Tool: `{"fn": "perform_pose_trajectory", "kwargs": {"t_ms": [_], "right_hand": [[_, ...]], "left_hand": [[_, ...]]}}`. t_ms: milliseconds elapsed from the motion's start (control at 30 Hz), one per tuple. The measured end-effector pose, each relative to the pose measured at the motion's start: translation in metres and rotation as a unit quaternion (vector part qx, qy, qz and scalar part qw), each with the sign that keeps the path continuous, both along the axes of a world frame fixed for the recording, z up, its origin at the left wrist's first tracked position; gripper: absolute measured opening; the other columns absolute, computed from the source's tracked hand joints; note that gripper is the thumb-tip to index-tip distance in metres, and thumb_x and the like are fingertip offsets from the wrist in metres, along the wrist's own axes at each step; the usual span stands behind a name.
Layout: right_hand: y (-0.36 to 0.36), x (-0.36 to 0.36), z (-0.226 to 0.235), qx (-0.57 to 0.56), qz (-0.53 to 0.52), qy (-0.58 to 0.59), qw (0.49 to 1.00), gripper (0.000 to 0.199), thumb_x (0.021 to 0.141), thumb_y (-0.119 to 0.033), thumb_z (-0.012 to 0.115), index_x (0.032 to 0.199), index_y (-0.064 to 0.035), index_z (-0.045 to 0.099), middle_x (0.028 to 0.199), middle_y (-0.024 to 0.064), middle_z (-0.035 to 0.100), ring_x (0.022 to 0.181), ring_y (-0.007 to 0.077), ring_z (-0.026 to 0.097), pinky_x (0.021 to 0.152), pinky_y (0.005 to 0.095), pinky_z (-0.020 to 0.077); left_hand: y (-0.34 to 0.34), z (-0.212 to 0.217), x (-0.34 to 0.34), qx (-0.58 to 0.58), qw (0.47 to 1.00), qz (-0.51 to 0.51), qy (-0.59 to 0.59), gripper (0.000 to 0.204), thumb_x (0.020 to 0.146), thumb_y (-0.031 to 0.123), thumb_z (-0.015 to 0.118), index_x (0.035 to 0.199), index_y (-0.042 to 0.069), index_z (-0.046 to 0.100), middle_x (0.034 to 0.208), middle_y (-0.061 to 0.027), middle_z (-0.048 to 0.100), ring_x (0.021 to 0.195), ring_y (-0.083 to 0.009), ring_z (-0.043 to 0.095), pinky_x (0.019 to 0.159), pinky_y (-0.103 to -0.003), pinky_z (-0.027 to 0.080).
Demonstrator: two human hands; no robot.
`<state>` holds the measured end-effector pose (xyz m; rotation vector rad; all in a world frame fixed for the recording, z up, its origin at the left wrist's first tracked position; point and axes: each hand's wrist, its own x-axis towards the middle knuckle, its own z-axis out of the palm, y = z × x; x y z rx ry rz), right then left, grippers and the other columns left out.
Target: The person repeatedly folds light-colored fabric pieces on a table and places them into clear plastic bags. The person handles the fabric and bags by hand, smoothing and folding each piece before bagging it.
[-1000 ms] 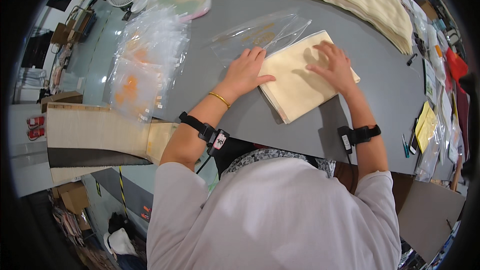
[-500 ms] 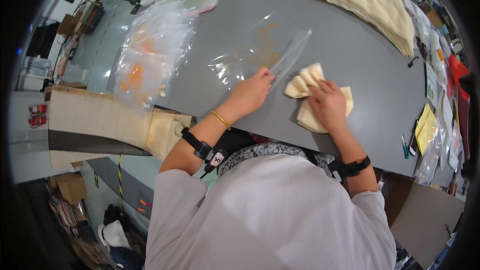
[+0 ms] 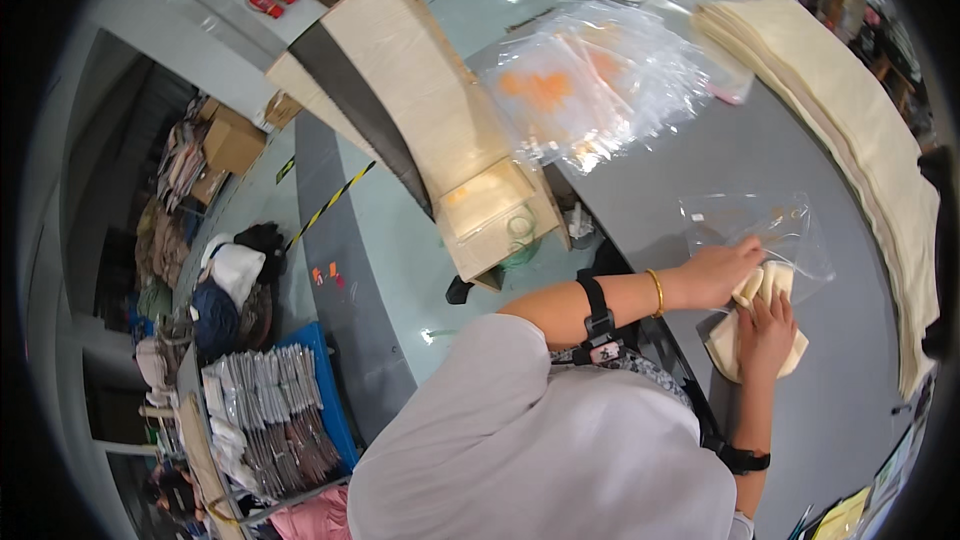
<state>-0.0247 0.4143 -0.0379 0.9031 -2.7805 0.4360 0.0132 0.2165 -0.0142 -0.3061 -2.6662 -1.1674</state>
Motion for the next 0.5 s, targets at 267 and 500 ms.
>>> {"fn": "perform_pose_trajectory", "kwargs": {"t_ms": [267, 500], "right_hand": [[-0.012, -0.061, -0.027, 0.101, 0.034, 0.026, 0.994, 0.057, 0.089, -0.034, 0.072, 0.143, -0.016, 0.063, 0.153, 0.0151, 0.055, 0.146, 0.0397, 0.044, 0.117, 0.0548, 0.0316], [-0.026, -0.08, -0.034, 0.152, 0.0, 0.061, 0.986, 0.069, 0.09, -0.049, 0.071, 0.152, -0.0232, 0.055, 0.16, 0.0153, 0.046, 0.147, 0.041, 0.041, 0.118, 0.0579, 0.0281]], "left_hand": [[0.009, 0.024, 0.002, -0.166, 0.978, -0.078, 0.101, 0.029, 0.091, 0.011, 0.061, 0.118, 0.001, 0.057, 0.121, -0.0184, 0.058, 0.087, -0.0339, 0.069, 0.071, -0.046, 0.058], [0.008, 0.007, 0.037, -0.171, 0.969, -0.071, 0.165, 0.028, 0.09, 0.012, 0.061, 0.115, 0.002, 0.058, 0.115, -0.0208, 0.058, 0.089, -0.0335, 0.068, 0.068, -0.047, 0.058]]}}
